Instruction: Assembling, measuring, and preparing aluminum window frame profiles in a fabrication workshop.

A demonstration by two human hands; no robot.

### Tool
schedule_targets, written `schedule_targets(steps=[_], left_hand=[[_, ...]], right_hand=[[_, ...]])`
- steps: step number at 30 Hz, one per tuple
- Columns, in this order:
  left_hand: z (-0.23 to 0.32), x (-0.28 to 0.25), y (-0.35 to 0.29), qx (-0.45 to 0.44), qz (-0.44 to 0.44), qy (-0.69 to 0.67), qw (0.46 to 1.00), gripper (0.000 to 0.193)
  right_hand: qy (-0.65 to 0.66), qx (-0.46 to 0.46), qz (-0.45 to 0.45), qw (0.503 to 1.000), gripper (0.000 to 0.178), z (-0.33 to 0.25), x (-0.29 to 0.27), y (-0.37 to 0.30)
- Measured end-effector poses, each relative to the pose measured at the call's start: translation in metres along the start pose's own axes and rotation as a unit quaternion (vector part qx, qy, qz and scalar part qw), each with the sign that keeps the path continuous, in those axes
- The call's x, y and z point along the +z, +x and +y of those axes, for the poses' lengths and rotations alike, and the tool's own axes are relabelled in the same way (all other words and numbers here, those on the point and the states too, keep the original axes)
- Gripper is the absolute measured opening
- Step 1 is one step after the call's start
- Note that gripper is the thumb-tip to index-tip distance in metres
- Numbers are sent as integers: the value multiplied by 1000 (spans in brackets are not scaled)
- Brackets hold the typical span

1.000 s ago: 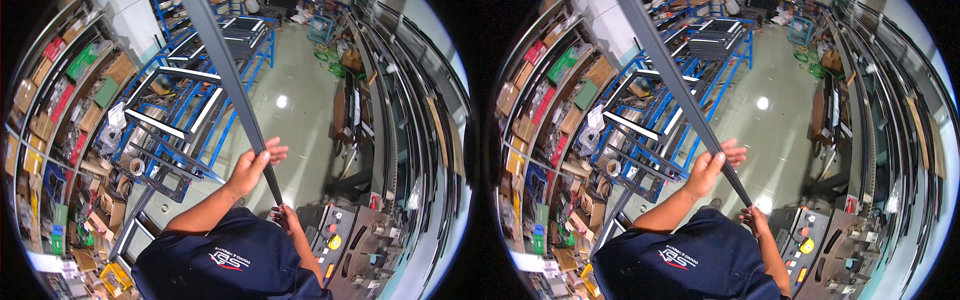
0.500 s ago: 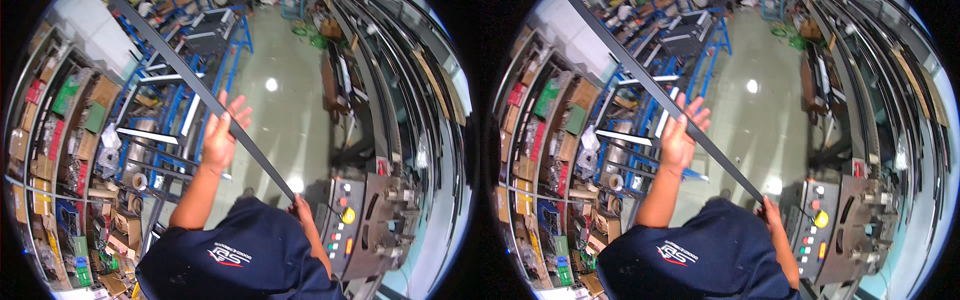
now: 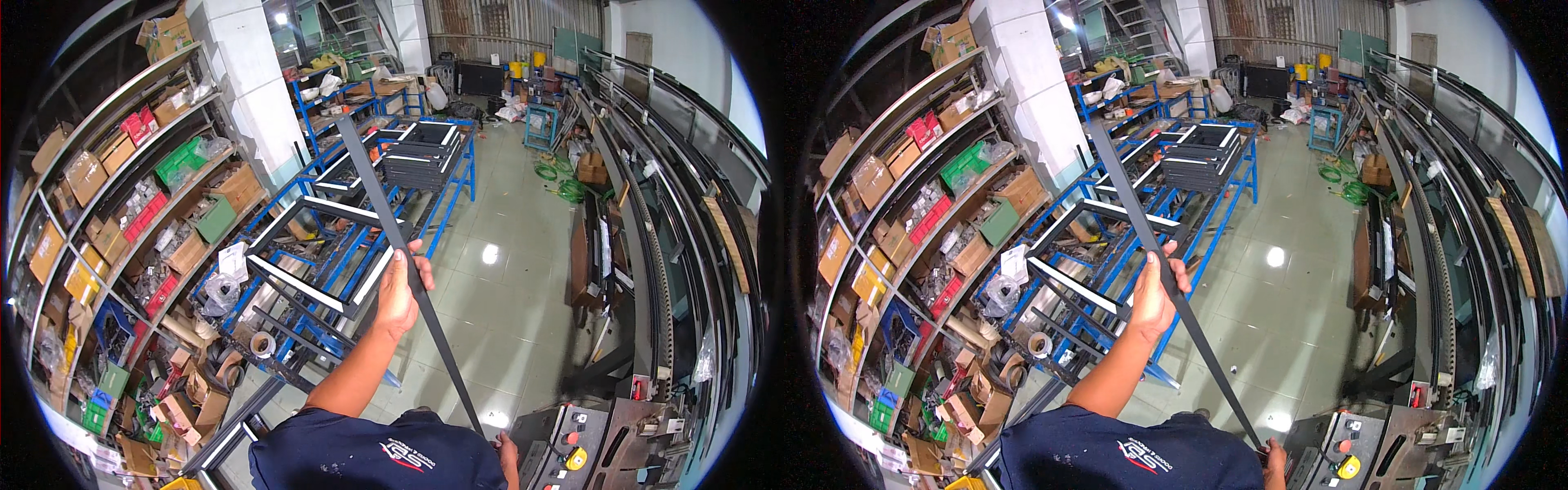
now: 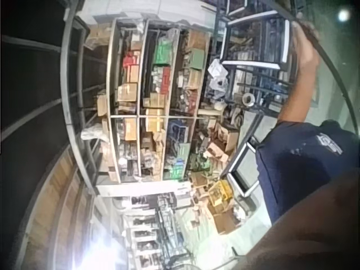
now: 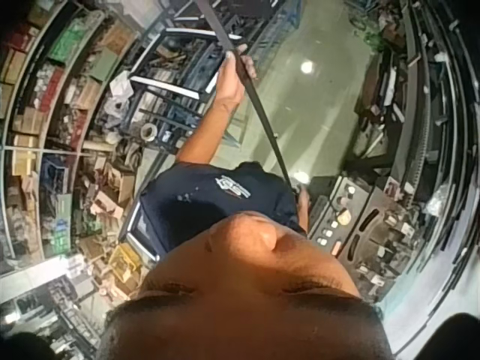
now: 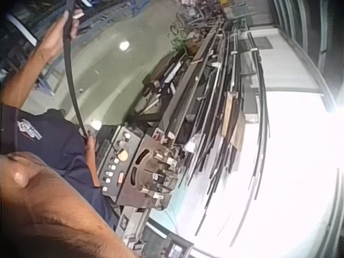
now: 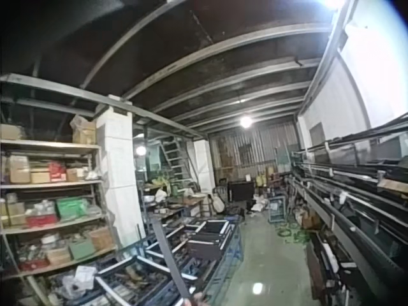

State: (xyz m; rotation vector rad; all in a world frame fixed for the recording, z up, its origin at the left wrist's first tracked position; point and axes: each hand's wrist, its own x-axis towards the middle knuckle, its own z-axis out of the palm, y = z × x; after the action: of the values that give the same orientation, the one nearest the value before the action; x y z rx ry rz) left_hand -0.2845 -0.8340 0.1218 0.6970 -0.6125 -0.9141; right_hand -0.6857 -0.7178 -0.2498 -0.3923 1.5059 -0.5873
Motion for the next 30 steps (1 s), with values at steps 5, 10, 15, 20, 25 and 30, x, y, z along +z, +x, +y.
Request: schedule_targets(steps=[5,10,15,20,25,30], left_hand=[[-40,-22,-14,-21,-106,-9,994,48],[-78,-27,-49,26,-211,88,973,53],[-81,-19,-59,26,-294,161,942,65],[-77,-12,-65,4,-330,195,924,65],[-90,4,-63,49,-413,222,882,69],[-139,35,-57,-78,-667,273,689,56]], right_hand=[[28,-25,-41,998,43,0,-4,-1],[34,-85,-40,995,36,-31,15,-26],[45,-115,-34,992,24,-63,32,-51],[61,-138,-84,985,32,-85,41,-75],[14,-316,-285,905,54,-146,61,-147],[-113,-686,-98,712,48,-227,87,-227]])
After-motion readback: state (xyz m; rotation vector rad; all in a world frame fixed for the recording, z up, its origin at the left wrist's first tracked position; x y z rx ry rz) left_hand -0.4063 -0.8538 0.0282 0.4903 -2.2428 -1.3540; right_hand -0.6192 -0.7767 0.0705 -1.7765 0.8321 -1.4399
